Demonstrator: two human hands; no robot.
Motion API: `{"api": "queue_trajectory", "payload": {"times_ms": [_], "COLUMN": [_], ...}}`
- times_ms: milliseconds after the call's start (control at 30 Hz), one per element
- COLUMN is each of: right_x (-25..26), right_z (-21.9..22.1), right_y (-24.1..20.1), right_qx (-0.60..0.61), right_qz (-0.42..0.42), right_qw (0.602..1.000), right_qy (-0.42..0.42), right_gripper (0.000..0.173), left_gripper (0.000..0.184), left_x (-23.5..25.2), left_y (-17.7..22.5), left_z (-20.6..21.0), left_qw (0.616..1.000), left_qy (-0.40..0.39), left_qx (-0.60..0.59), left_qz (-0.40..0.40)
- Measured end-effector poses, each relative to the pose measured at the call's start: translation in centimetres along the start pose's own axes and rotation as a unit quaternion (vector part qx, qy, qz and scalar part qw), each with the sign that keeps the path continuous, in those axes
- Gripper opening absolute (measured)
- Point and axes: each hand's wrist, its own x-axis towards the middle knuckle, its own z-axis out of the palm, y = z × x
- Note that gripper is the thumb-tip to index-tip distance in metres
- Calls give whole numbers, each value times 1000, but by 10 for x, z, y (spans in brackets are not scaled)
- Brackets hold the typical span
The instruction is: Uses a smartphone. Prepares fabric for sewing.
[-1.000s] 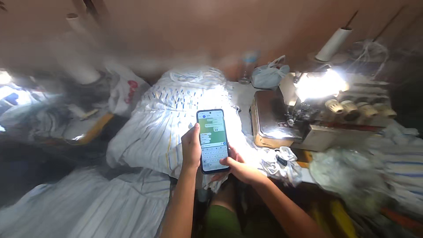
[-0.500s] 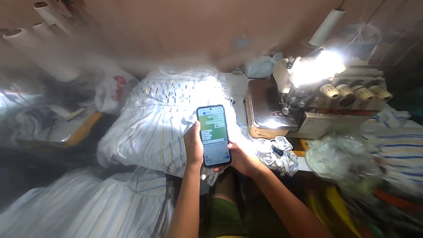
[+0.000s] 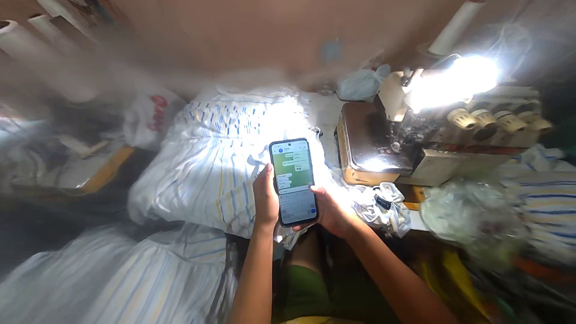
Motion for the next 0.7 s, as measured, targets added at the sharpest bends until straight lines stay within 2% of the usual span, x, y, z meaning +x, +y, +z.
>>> {"api": "queue_trajectory", "payload": {"times_ms": [67, 133, 167, 333, 467, 567, 700], "right_x": [1, -1, -2, 6, 15, 21, 19], "right_z": [-7, -6, -5, 3, 10, 6, 8], "right_y": [-1, -7, -10, -16, -22, -15, -13], "right_qx": [35, 37, 38, 51, -10, -24, -36], "right_qz": [-12, 0, 4, -8, -32, -39, -35], "right_qw": [999, 999, 999, 998, 998, 997, 998], "right_qy": [-35, -37, -34, -44, -55, -59, -34], "right_gripper": [36, 36, 37, 39, 56, 56, 52], "left_gripper": [47, 68, 77, 86, 93, 98, 100], "left_x": [-8, -17, -20, -13, -6, -6, -9], "left_y": [8, 18, 20, 8, -9, -21, -27], "left_z": [-11, -20, -23, -22, -13, -13, -13], "left_qw": [992, 974, 970, 983, 992, 992, 990], "left_qy": [-116, -211, -230, -185, -103, -72, -72], "left_qx": [37, 75, 79, -2, -41, -66, -77], "left_qz": [-11, -13, -10, 10, 59, 83, 98]}}
